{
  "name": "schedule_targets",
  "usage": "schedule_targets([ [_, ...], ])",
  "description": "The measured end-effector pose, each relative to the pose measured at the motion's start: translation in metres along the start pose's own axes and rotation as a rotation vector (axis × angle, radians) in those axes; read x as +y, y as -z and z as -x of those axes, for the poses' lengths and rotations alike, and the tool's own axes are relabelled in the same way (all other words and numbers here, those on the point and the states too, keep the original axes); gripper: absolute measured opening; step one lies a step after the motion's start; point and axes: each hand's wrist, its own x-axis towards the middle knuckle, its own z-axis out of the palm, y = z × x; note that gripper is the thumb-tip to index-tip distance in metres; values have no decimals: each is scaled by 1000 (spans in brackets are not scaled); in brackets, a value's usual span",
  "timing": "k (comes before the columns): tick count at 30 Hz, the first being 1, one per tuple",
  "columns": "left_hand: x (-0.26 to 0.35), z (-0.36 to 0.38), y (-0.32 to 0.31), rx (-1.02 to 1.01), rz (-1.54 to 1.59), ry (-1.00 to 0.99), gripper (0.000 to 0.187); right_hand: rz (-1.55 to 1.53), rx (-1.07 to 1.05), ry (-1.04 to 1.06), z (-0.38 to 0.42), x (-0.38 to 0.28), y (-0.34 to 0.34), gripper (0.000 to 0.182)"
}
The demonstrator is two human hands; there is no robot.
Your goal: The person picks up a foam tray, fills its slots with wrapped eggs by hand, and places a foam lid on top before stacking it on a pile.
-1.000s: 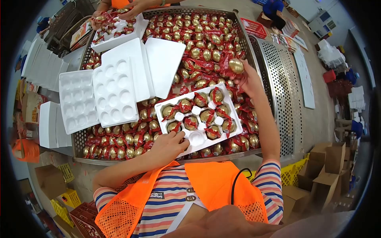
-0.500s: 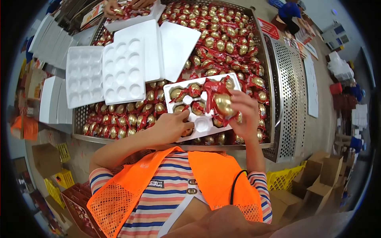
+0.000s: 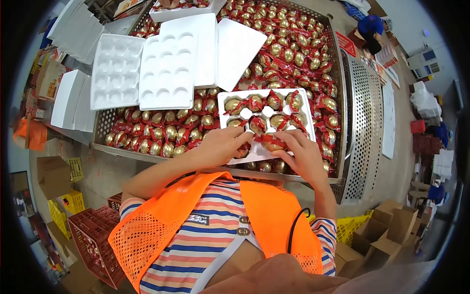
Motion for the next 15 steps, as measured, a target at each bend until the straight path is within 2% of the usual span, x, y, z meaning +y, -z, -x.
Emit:
schedule_targets([
  [3,1,5,-7,89,129,94,53,54,-132,-3,-8,0,-6,38],
  [6,2,8,-7,151,162,45,47,86,-253,-12,-21,0,-20,38],
  [10,1,12,-10,159,218,75,47,219,-349,71,-31,-7,-34,39],
  [12,4,14,-5,162,269,79,46,260,-322,115,-33,-10,-26,39],
  [15,0,23,-11,346,285,1,45,303,-375,90,-34,-10,-13,36],
])
